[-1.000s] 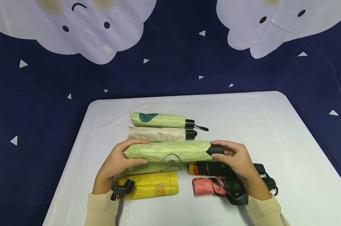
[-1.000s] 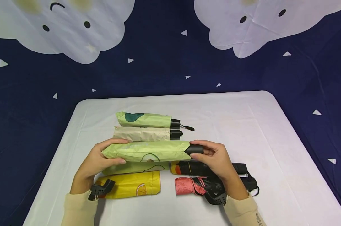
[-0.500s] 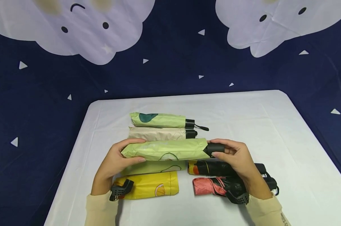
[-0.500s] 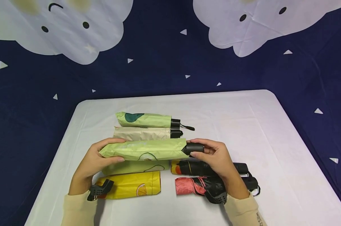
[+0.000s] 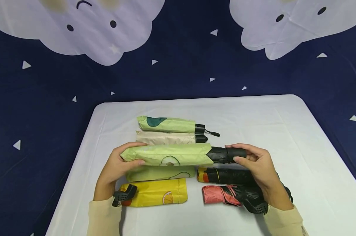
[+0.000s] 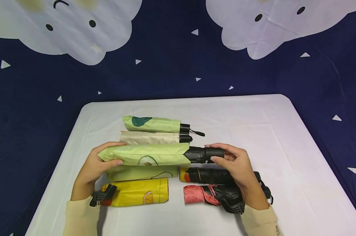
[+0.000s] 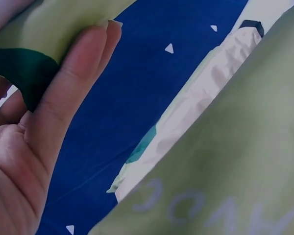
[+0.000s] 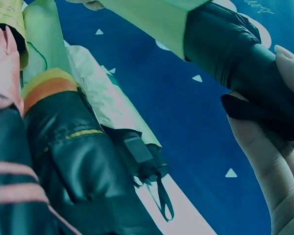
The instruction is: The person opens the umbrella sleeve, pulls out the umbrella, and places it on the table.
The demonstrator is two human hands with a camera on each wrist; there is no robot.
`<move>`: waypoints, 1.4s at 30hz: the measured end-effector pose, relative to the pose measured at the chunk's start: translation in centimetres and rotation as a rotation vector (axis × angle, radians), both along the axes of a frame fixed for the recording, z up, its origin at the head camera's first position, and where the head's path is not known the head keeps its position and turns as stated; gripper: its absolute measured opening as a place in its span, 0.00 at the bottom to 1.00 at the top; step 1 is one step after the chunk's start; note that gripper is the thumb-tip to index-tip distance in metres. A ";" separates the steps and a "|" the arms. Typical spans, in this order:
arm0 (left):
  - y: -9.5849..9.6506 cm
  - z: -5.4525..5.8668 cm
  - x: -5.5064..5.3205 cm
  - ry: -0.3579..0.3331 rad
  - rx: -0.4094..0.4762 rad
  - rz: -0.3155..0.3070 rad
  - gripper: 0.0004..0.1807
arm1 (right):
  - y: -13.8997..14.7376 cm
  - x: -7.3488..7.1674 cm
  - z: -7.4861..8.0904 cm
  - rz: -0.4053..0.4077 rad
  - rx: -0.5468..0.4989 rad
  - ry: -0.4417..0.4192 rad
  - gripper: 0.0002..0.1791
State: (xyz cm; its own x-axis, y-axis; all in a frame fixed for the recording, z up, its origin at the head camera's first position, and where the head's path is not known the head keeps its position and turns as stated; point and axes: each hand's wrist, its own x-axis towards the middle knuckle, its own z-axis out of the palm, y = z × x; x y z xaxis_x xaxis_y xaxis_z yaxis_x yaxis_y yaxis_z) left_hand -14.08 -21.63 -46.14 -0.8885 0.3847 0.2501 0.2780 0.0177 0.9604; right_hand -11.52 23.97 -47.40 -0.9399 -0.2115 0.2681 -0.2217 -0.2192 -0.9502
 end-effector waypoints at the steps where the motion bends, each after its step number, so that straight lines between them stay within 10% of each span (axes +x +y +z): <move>1: -0.1 0.0 0.0 -0.007 0.012 0.008 0.28 | 0.1 0.0 0.0 0.001 -0.010 0.013 0.22; 42: -2.1 -1.3 -0.3 -0.053 0.184 0.061 0.23 | 4.0 0.0 -0.3 0.015 -0.085 0.119 0.22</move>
State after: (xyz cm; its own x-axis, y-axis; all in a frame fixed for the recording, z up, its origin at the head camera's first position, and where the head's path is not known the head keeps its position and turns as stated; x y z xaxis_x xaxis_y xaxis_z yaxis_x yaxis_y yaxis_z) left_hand -14.33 -23.69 -47.43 -0.9225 0.2822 0.2632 0.2303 -0.1446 0.9623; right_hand -11.52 27.94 -47.69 -0.8970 -0.1976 0.3953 -0.3280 -0.3018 -0.8952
